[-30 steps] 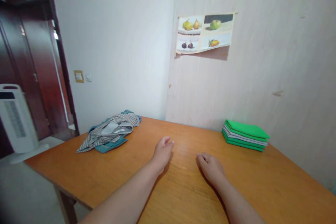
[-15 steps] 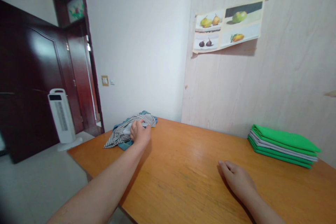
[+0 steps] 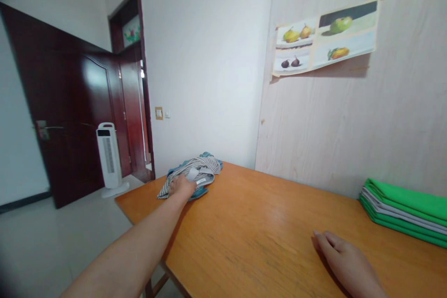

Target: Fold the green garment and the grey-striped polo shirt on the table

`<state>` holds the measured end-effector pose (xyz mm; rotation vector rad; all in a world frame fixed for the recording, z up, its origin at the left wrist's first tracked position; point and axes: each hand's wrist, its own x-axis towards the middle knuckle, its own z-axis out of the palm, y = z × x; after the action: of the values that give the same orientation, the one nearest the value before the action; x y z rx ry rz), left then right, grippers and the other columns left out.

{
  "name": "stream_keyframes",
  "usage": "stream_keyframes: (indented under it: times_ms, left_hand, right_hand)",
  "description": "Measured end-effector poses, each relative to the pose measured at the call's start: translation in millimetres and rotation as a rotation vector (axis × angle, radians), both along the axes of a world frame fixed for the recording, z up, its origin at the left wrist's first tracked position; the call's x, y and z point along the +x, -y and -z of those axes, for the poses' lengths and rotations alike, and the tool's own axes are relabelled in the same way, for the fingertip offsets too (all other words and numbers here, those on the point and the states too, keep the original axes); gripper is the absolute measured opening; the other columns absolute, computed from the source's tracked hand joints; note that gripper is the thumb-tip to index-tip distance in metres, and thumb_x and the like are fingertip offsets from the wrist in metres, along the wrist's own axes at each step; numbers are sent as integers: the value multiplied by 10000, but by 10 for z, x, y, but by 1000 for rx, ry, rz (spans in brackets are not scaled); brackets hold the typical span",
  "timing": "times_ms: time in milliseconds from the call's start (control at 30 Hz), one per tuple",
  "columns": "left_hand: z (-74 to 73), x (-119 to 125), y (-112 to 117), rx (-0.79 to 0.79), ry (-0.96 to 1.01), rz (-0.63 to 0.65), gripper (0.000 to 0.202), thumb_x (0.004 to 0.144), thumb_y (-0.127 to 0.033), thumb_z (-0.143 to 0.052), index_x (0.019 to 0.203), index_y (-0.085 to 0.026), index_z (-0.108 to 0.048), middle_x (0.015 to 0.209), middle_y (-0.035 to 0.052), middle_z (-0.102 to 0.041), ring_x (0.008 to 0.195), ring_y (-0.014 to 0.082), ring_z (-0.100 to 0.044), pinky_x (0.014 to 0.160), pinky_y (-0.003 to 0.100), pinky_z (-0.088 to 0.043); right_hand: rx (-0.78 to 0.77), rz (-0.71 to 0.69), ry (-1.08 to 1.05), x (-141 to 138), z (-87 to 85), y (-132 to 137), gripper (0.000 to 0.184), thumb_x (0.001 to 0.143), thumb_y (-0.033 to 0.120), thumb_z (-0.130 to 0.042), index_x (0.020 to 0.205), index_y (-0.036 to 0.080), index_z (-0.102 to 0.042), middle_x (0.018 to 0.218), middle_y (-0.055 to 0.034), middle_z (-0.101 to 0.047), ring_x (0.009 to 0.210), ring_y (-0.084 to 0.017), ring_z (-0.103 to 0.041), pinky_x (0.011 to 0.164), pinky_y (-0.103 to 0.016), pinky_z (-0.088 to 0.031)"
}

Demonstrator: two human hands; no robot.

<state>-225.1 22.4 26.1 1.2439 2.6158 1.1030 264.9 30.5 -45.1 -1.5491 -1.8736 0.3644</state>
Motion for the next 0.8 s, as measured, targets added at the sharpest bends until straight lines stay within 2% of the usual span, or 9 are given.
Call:
stream_keyframes:
  times_ms: [100, 233, 367, 467, 567, 733, 800]
  left_hand:
    - [-55, 0, -8, -3, 24, -79, 330, 842, -346, -579, 1082, -139, -671, 1169, 222, -661, 1098, 443, -595, 876, 550, -457]
    - [-205, 160, -48, 115, -47, -73, 325, 923, -328, -469, 1173, -218, -643, 1251, 145, -631, 1153, 361, -573, 915, 492, -451]
    - [-349, 535, -50, 242, -153, -9, 296, 958, -327, -441, 1206, -294, -599, 1313, 65, -573, 1243, 270, -495, 1002, 427, -397]
    - [-371, 918, -4, 355, -307, 220, 222, 941, -276, -500, 1121, -268, -631, 1245, 76, -590, 1207, 249, -495, 1006, 389, -364]
    - [-290, 1346, 62, 379, -376, 492, 174, 928, -228, -520, 1060, -266, -628, 1151, 51, -620, 1143, 234, -521, 971, 383, -368]
    - [-39, 2031, 163, 346, -303, 894, 198, 902, -200, -508, 1050, -226, -636, 1062, 52, -661, 987, 205, -591, 854, 315, -436]
    - [39, 2250, 199, 347, -233, 1007, 197, 904, -233, -505, 1034, -213, -652, 1052, 57, -673, 973, 203, -604, 820, 298, -453]
  right_hand:
    - [-8, 28, 0, -19, -25, 12, 382, 740, 608, -519, 554, 277, -560, 589, -68, -638, 625, -286, -619, 599, -355, -451]
    - [-5, -1, 1, -20, -39, 18, 379, 744, 602, -521, 553, 278, -567, 603, -76, -651, 635, -292, -627, 610, -362, -458]
    - [7, -48, 12, 0, -38, 17, 383, 771, 596, -503, 571, 277, -571, 604, -84, -656, 641, -299, -627, 616, -362, -454]
    - [9, -51, 30, 25, -15, -2, 387, 794, 590, -497, 583, 275, -579, 612, -77, -663, 643, -294, -631, 618, -356, -456]
    - [-4, -64, 53, 62, 35, -44, 399, 824, 584, -488, 608, 269, -603, 627, -63, -674, 667, -285, -647, 632, -346, -466]
    - [-65, -69, 89, 116, 142, -130, 471, 881, 614, -420, 654, 248, -611, 669, -40, -694, 709, -263, -663, 659, -328, -466]
    - [-74, -53, 97, 124, 170, -151, 483, 885, 624, -406, 655, 246, -599, 666, -30, -688, 698, -252, -656, 645, -317, -454]
